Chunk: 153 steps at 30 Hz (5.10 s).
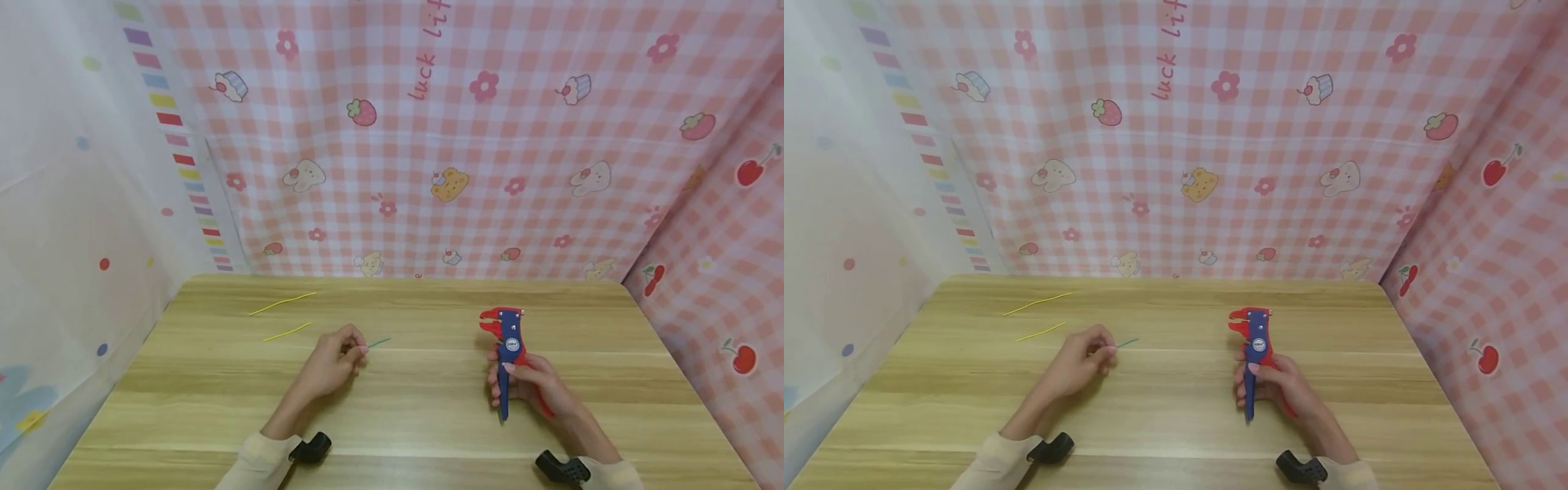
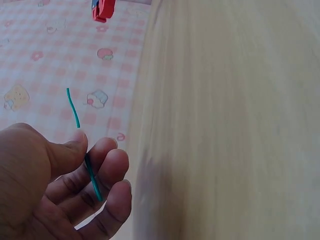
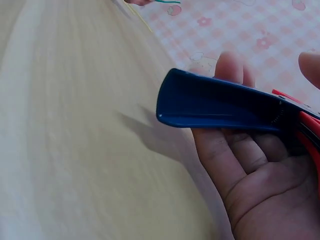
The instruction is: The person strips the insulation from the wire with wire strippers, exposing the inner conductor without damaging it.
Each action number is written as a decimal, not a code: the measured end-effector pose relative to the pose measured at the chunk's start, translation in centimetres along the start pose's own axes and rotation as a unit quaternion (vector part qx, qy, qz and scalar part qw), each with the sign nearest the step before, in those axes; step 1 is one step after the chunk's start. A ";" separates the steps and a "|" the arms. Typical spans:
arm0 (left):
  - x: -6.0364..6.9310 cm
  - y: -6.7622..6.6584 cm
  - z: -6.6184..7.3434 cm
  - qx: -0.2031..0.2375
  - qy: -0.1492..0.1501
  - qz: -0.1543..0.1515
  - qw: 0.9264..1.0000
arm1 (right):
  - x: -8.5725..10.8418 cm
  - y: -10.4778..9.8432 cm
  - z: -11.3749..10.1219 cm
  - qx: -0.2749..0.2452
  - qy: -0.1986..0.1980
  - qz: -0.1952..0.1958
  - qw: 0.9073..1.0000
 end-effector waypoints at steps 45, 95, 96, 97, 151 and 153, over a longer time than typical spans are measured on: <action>-0.5 2.8 4.2 -0.005 0.068 -0.034 0.997 | -2.8 7.4 4.0 -0.064 -0.001 -0.066 0.996; 0.3 3.2 6.3 -0.031 0.085 -0.033 0.995 | -2.7 7.9 5.2 0.056 0.061 -0.008 0.997; 0.3 3.1 6.4 -0.032 0.087 -0.033 0.995 | -2.7 8.0 5.2 0.057 0.060 -0.008 0.997; 0.3 3.1 6.4 -0.032 0.087 -0.032 0.995 | -2.7 8.0 5.2 0.057 0.061 -0.007 0.996; 0.4 3.2 5.7 0.005 0.071 -0.007 0.997 | -2.7 8.6 5.2 0.042 0.014 -0.049 0.998; 0.4 3.2 5.6 0.013 0.067 -0.009 0.998 | -2.7 8.6 5.3 0.042 0.015 -0.048 0.998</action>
Point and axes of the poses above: each hand's wrist, its own x-axis away from the middle knuckle, its own y-axis out of the palm, z = x × y, the point moved 8 cm from there along -x, towards the middle knuckle, and after that the axes turned 7 degrees about z, right-handed, at the moved point
